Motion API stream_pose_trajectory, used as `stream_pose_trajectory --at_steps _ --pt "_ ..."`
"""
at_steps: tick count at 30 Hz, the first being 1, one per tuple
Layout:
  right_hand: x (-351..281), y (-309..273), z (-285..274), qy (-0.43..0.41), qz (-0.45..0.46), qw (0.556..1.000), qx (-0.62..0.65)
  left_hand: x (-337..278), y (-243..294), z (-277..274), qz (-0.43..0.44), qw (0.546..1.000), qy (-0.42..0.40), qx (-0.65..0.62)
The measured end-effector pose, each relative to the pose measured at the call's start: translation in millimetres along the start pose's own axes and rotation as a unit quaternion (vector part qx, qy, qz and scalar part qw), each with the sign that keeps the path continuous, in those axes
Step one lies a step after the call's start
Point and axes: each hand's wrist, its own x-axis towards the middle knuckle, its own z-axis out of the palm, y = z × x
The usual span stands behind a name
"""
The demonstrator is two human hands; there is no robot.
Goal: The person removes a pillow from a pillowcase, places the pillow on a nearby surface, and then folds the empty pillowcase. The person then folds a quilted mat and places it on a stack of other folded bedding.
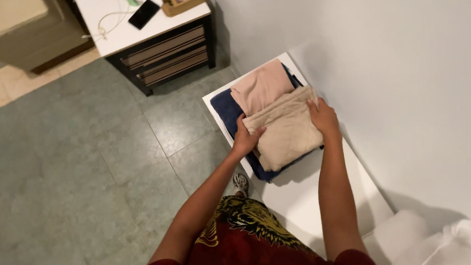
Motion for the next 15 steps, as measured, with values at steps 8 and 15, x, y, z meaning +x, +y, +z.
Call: stream_pose_trajectory --at_steps 8,15 --pt "-9.6 -1.1 -3.9 0.021 0.033 0.998 0.049 -19.6 7.5 -0.3 -0.041 0.999 0.018 0.01" --pt "-29.7 -14.8 -16.8 0.023 0.025 0.999 0.04 -46.7 12.5 -2.8 -0.046 0.998 0.021 0.036"
